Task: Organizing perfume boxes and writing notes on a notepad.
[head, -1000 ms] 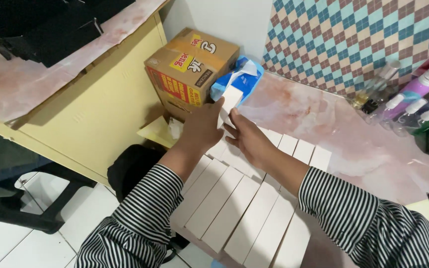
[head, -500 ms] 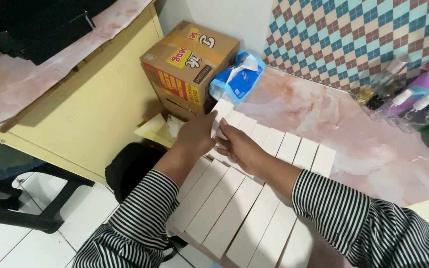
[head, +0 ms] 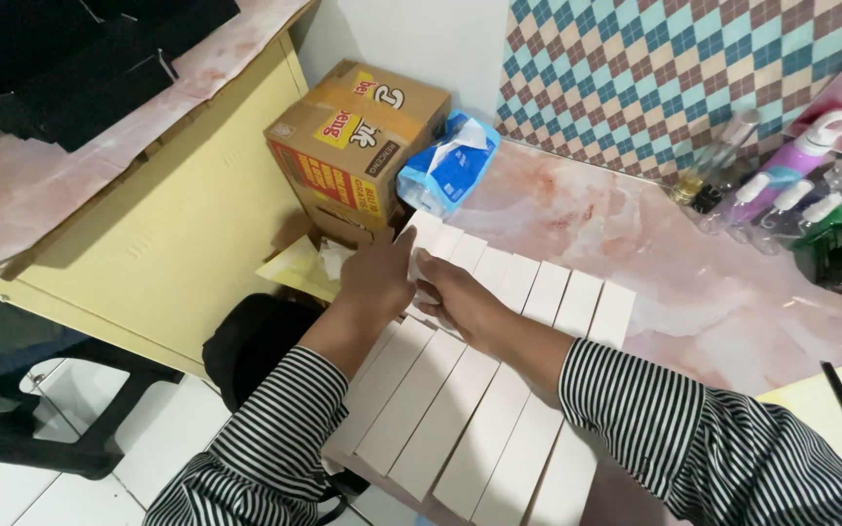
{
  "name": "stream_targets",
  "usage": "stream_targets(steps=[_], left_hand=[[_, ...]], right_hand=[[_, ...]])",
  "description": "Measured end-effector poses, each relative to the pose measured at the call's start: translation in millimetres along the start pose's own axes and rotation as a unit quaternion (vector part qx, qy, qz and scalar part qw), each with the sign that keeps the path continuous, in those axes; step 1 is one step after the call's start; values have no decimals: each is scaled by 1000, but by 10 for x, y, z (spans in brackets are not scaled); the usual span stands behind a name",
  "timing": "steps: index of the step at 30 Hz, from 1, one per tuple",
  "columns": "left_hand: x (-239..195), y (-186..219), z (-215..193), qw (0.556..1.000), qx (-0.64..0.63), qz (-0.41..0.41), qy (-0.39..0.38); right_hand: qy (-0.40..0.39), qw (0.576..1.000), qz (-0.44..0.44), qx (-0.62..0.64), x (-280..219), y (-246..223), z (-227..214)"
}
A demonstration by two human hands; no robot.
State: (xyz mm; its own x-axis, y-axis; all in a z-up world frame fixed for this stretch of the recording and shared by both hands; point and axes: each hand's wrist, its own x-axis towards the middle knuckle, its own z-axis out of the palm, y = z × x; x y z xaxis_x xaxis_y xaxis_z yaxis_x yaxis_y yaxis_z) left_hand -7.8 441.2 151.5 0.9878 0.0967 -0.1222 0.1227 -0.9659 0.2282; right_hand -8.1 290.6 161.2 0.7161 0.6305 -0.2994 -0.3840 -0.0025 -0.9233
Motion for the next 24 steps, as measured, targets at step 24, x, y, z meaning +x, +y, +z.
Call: stream_targets(steps=[24], left_hand=[[-1936, 2836, 929, 659, 3, 720, 219]], right_hand=[[56, 804, -473, -355, -2730, 1041, -1400]])
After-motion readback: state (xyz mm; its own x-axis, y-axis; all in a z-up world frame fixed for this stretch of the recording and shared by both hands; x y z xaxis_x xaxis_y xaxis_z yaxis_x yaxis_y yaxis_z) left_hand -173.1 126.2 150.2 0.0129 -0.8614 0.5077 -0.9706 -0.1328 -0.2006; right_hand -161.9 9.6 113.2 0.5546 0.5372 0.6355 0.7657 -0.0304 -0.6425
